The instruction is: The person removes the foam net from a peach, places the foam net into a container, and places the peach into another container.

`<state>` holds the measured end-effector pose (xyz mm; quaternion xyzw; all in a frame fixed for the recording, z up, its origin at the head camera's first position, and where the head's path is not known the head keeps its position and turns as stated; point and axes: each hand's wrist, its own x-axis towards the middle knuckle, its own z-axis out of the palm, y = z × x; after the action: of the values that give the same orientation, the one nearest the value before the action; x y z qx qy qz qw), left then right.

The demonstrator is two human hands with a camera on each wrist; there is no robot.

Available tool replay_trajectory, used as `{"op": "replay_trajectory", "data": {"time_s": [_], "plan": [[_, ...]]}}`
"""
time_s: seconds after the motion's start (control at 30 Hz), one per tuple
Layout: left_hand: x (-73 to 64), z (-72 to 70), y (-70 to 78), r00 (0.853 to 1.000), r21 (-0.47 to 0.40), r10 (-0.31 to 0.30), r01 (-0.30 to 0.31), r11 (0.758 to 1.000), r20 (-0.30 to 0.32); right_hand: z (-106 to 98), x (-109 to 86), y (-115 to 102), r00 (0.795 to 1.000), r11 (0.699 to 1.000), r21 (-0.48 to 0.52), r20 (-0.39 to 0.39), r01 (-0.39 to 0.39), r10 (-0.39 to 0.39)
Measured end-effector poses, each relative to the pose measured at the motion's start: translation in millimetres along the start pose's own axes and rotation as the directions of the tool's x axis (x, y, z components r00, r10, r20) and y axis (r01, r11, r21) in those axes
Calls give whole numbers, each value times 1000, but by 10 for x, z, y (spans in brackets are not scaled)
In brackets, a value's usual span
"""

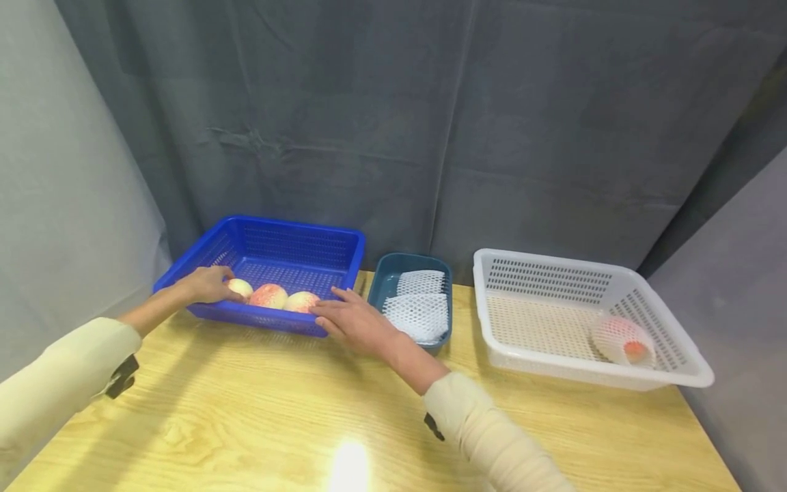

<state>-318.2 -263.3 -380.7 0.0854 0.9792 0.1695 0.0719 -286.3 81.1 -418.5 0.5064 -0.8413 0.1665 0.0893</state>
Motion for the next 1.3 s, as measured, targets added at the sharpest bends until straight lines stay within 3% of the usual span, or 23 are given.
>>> {"op": "replay_trajectory", "data": {"time_s": [0.4, 1.03, 1.13, 1.3], "plan": [[13, -40, 30, 1000, 45, -12, 11, 999, 24, -11, -8, -21, 1000, 1000, 15, 8, -14, 14], [19, -62, 43, 999, 40, -36, 34, 999, 40, -23, -1, -28, 1000, 1000, 5, 3, -6, 6], [29, -49, 33, 999, 46, -38, 37, 998, 26, -14, 2, -24, 1000, 1000, 4, 5, -4, 4], [42, -43, 63, 998, 19, -42, 43, 999, -52, -4, -2, -28, 1000, 1000, 8, -6, 3, -3]]}}
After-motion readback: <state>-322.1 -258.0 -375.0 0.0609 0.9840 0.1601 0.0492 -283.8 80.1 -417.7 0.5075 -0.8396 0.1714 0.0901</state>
